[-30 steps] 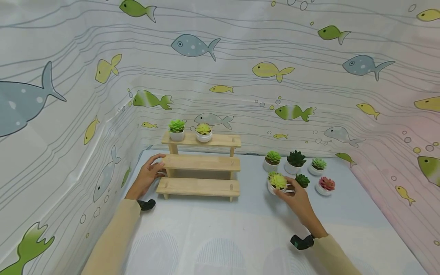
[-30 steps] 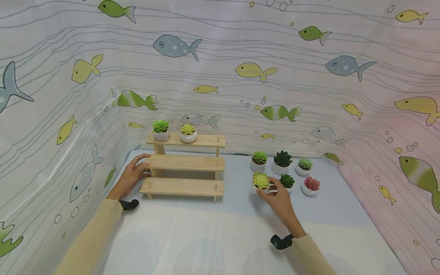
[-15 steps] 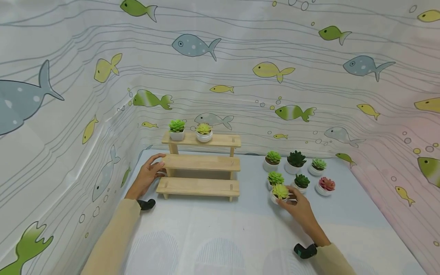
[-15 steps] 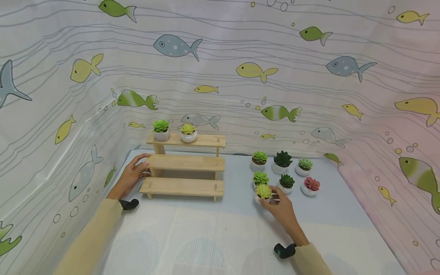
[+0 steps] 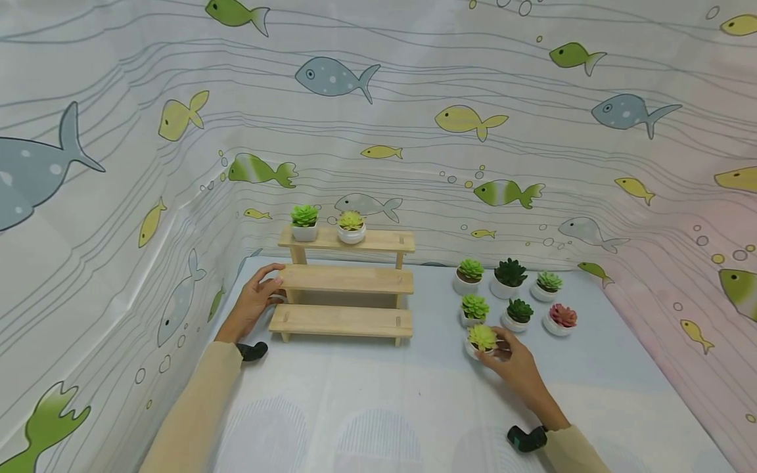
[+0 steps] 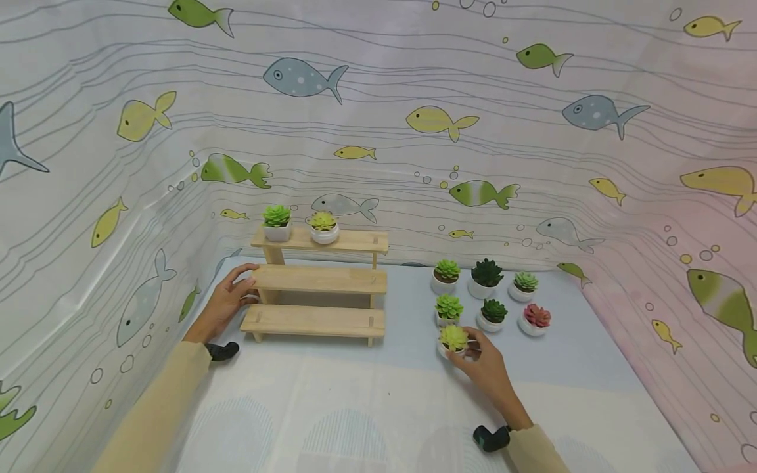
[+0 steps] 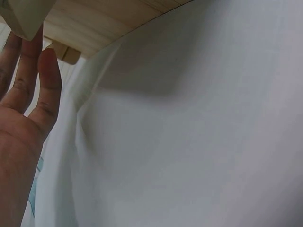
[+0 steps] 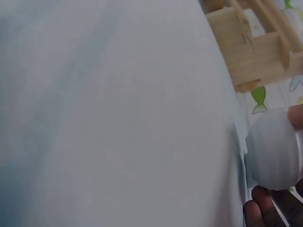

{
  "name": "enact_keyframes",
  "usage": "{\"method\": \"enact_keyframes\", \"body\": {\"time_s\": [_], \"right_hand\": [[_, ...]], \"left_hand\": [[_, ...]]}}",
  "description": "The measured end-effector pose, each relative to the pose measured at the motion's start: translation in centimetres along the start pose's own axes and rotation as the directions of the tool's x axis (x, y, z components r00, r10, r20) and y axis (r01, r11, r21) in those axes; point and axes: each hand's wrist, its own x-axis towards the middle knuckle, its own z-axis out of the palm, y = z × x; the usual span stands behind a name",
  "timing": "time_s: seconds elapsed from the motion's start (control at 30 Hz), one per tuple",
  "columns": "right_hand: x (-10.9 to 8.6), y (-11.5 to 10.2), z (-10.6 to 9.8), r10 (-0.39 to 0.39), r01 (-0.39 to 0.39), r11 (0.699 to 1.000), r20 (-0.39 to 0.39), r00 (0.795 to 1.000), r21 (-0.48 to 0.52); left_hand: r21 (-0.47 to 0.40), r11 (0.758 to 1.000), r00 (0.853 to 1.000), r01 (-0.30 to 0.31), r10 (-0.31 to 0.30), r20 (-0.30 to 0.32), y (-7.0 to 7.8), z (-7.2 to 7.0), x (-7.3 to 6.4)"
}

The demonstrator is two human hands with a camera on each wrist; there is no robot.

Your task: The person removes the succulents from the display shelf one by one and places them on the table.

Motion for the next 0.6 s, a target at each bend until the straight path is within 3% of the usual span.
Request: {"method": "enact_keyframes", "body": {"time_s": [0.6], "right_hand": [[0.04,0.74,0.13,-0.040,0.040,0.996,0.014,0.999,-0.077]], "left_hand": [[-0.003,1.000,1.000,-0.006,0.006,-0.019,-0.09,0.12,-0.03]]}}
